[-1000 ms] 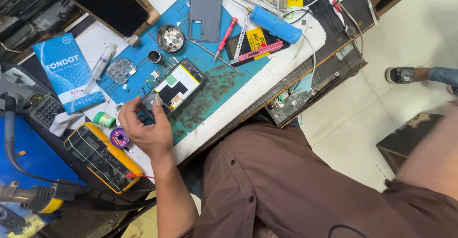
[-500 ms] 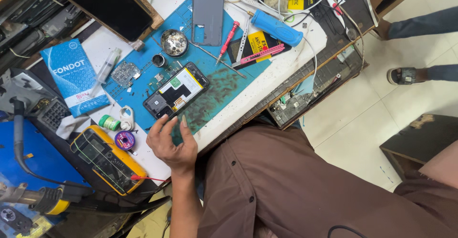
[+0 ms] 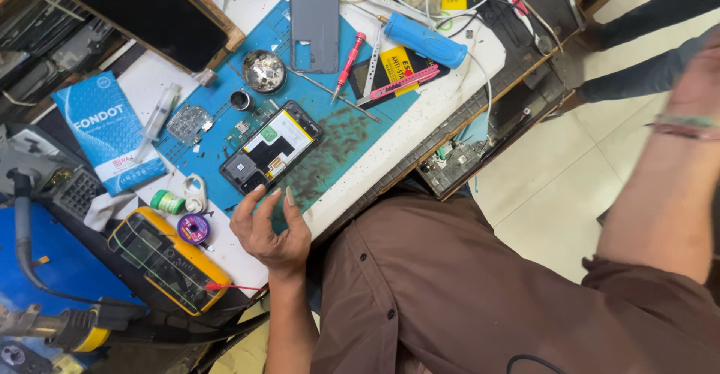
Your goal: The person disassembles a smartphone by removing the back cover and unscrewing internal components. They use a screwdriver to detach the battery and a heat gun to warm the edges of the device. Finally, they separate the screen assembly from the phone's frame.
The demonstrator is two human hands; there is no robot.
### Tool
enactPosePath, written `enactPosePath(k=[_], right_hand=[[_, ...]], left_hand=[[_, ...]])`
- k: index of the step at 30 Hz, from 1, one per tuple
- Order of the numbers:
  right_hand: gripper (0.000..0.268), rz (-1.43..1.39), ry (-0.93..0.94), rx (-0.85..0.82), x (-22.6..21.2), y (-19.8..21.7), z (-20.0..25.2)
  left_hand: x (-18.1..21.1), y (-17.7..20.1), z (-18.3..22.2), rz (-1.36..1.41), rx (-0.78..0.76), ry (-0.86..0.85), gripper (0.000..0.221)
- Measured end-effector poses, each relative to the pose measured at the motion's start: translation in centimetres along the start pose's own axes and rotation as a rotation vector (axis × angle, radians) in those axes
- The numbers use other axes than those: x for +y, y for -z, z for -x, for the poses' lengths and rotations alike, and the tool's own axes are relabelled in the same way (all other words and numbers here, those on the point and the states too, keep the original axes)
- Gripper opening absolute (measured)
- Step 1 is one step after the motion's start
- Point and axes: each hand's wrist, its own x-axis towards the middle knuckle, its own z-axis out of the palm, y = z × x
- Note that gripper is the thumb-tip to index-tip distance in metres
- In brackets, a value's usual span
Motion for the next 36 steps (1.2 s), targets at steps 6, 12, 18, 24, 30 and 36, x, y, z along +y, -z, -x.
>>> enactPosePath(k=[6,12,18,24,30,36], right_hand=[[0.031,-0.127,-0.096,-0.185,3.6,-7.1,9.5],[0.035,0.014,-0.195,-0.412,3.3,-18.6,19.9],[0.041,0.104,-0.447,-0.818,3.4,-24.2,23.7],[0.053,0.596,-0.664,-1.584,4.4,-29.5,23.9],[0.028,0.729,-0.883,-1.540,6.1,-32.1,27.9],[0.023,0.403,-0.649,-1.274,9.2,-30.1,28.4]], left_hand=[[0.0,0.0,0.3,0.002,0.011,-0.014,0.023],[0.3,0.0,-0.3,0.062,-0.016,-0.052,0.023],[1.7,-0.3,-0.6,0.579,-0.124,0.217,0.031],[0.2,-1.8,-2.5,2.059,-0.725,0.896,0.101],[2.6,-3.1,-1.2,1.956,-0.939,0.873,0.097],[2.0,-2.8,-0.4,2.233,-0.632,0.888,0.109]])
